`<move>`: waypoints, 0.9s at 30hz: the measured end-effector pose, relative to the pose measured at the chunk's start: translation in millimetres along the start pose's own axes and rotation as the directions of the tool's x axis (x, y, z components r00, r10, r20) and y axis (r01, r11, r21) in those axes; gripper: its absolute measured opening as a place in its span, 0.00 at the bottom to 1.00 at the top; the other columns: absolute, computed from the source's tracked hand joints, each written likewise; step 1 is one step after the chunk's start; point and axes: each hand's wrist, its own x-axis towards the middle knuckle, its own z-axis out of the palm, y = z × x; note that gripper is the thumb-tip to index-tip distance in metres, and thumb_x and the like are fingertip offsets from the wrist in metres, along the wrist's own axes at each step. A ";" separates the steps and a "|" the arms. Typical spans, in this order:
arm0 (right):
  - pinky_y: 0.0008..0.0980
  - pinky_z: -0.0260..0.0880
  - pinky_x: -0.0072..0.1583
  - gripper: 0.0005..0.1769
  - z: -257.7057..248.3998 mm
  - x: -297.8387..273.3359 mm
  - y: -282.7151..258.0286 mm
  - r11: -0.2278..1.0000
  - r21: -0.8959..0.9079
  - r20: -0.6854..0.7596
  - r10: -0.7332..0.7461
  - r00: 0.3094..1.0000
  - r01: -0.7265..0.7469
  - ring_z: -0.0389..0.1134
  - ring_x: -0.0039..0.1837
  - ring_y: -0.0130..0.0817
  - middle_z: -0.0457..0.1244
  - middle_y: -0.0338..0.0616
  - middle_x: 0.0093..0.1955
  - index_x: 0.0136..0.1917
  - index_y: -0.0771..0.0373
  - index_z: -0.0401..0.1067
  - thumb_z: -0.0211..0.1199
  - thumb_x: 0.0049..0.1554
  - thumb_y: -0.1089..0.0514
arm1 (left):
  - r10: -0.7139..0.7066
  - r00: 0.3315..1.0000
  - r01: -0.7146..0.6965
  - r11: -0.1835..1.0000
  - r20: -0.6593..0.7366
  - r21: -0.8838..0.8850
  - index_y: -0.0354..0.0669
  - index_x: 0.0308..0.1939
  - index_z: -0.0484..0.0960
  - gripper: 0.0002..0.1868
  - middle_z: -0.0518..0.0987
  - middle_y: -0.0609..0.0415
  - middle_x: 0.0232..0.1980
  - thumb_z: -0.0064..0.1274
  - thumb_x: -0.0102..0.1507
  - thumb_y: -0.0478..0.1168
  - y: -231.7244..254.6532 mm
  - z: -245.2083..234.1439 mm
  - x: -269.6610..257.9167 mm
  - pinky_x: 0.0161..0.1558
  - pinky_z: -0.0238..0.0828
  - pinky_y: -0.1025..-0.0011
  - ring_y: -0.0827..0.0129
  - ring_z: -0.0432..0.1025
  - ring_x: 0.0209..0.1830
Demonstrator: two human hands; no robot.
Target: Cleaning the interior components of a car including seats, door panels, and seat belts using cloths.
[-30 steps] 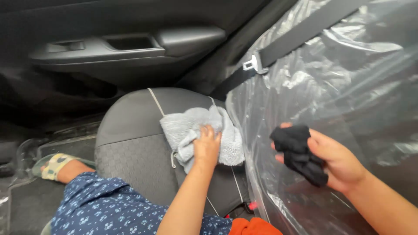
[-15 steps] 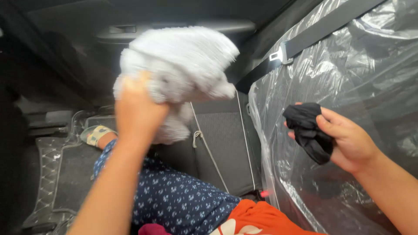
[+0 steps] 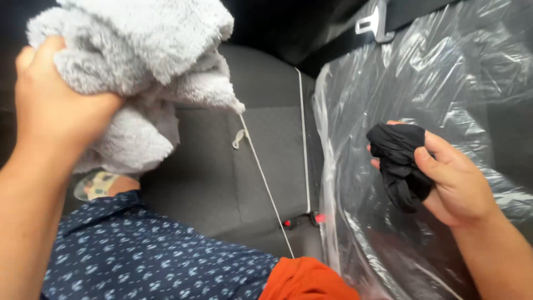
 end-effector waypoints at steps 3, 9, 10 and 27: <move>0.46 0.64 0.68 0.33 -1.1 -0.7 -2.6 0.994 0.095 0.038 -0.054 0.998 0.050 0.66 0.66 0.51 0.60 0.64 0.71 0.79 0.76 0.53 0.52 0.67 0.55 | -0.029 0.999 0.028 0.998 0.033 0.055 0.33 0.56 0.78 0.30 0.74 0.31 0.55 0.73 0.56 0.43 32.3 12.0 18.3 0.53 0.72 0.53 0.42 0.73 0.52; 0.49 0.65 0.66 0.34 -3.0 -2.6 13.4 0.997 0.040 -0.138 0.068 0.988 -0.064 0.67 0.66 0.55 0.61 0.65 0.70 0.79 0.73 0.55 0.51 0.64 0.54 | 0.067 0.996 -0.078 0.979 0.063 0.189 0.31 0.52 0.79 0.29 0.77 0.30 0.51 0.76 0.55 0.43 11.9 57.6 17.2 0.51 0.74 0.53 0.42 0.74 0.52; 0.49 0.65 0.66 0.34 -5.1 -2.4 15.7 0.998 0.037 -0.153 0.057 0.987 -0.052 0.67 0.66 0.55 0.61 0.65 0.70 0.79 0.73 0.55 0.51 0.64 0.54 | 0.082 0.995 -0.091 0.980 0.060 0.176 0.31 0.52 0.79 0.29 0.77 0.30 0.51 0.76 0.55 0.43 12.7 65.9 14.5 0.51 0.74 0.53 0.42 0.74 0.52; 0.42 0.72 0.53 0.18 22.8 138.2 179.6 0.563 -0.766 0.013 -0.467 0.884 0.309 0.71 0.52 0.44 0.69 0.54 0.52 0.66 0.62 0.68 0.62 0.64 0.56 | -0.247 0.880 0.058 0.903 0.406 0.425 0.48 0.64 0.71 0.44 0.68 0.34 0.60 0.73 0.47 0.49 -37.9 49.3 -169.7 0.49 0.76 0.46 0.37 0.67 0.61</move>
